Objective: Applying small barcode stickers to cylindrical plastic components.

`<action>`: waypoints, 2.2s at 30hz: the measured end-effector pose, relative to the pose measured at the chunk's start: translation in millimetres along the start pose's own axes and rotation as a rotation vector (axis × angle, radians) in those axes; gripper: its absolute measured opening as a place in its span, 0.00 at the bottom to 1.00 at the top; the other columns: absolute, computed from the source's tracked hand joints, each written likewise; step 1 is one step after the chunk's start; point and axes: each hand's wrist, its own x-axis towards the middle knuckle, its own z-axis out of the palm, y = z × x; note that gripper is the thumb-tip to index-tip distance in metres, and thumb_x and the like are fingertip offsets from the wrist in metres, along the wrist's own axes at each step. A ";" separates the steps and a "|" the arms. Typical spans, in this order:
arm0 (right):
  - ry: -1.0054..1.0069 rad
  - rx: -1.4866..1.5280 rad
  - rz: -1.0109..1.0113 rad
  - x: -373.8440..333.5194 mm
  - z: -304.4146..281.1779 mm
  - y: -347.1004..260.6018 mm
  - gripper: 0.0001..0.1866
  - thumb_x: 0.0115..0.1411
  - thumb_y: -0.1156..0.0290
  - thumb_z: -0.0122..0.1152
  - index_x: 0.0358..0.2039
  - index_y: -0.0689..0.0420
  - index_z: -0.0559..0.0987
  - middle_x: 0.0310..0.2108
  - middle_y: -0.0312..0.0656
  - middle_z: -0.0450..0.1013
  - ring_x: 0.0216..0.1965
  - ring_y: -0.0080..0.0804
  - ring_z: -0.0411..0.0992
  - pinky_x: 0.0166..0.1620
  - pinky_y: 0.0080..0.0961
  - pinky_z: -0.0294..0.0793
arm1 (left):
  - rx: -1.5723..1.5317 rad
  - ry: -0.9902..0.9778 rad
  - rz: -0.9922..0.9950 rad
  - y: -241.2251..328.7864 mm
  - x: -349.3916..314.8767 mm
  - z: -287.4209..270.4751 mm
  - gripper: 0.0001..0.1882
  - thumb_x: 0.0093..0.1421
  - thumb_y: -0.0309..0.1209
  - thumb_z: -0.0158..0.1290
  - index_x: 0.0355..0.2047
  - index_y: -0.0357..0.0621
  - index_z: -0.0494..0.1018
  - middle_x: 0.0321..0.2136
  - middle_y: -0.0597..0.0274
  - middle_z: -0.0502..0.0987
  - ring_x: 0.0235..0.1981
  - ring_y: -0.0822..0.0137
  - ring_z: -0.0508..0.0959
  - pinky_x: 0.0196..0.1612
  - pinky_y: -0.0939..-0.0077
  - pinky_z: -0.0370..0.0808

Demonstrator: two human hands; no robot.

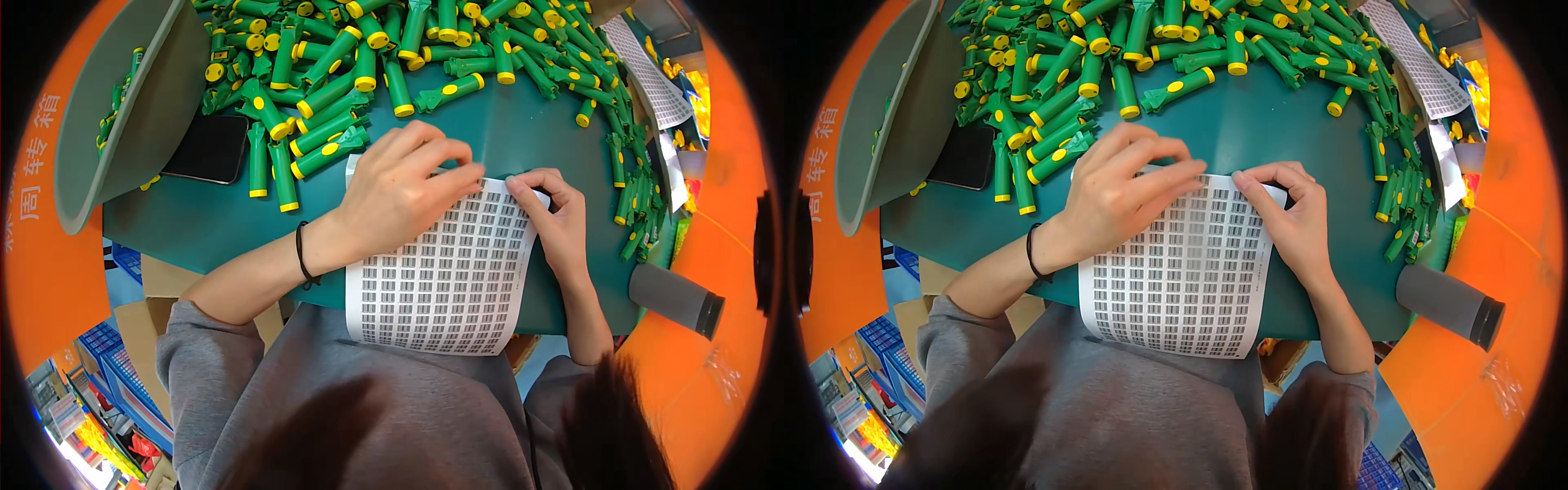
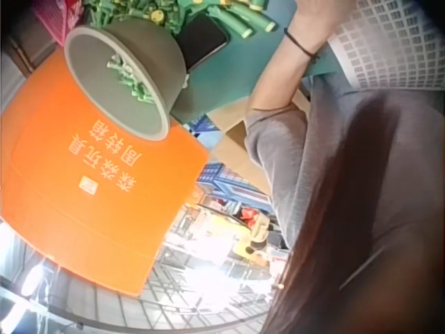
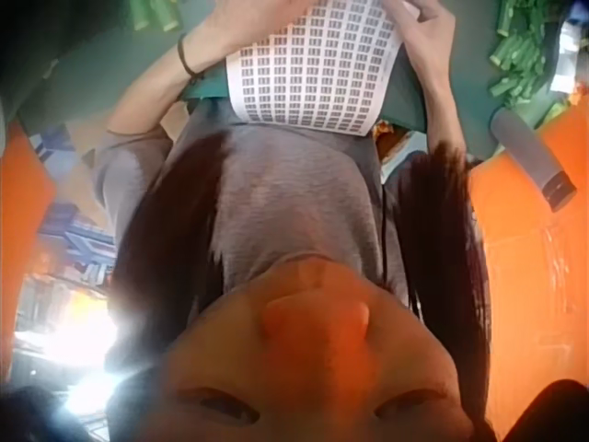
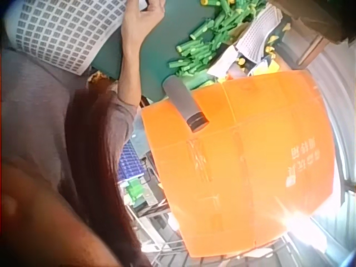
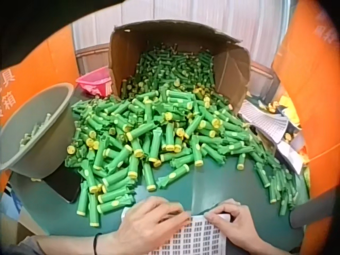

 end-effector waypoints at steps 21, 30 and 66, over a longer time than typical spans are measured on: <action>-0.014 -0.020 -0.016 -1.8 -1.9 -0.5 0.09 0.60 0.69 0.67 0.32 0.64 0.82 0.33 0.35 0.72 0.36 0.20 0.69 0.42 0.18 0.66 | 0.123 0.020 0.220 -0.6 3.4 3.6 0.11 0.47 0.29 0.61 0.33 0.44 0.78 0.37 0.65 0.78 0.41 0.61 0.76 0.44 0.66 0.74; 0.134 -0.250 -0.271 63.0 -6.9 -22.2 0.10 0.62 0.69 0.67 0.40 0.61 0.81 0.36 0.34 0.78 0.34 0.18 0.71 0.39 0.16 0.71 | -0.210 -0.033 -0.012 -10.8 10.6 3.9 0.08 0.55 0.28 0.62 0.33 0.42 0.75 0.36 0.62 0.76 0.41 0.58 0.74 0.45 0.66 0.71; -0.039 0.705 -0.078 -14.0 8.9 3.5 0.19 0.62 0.87 0.57 0.54 0.68 0.72 0.49 0.47 0.74 0.44 0.29 0.76 0.48 0.24 0.80 | -0.677 -0.120 -0.425 1.1 33.6 -30.3 0.04 0.60 0.23 0.59 0.35 0.38 0.76 0.39 0.61 0.79 0.39 0.73 0.77 0.45 0.77 0.72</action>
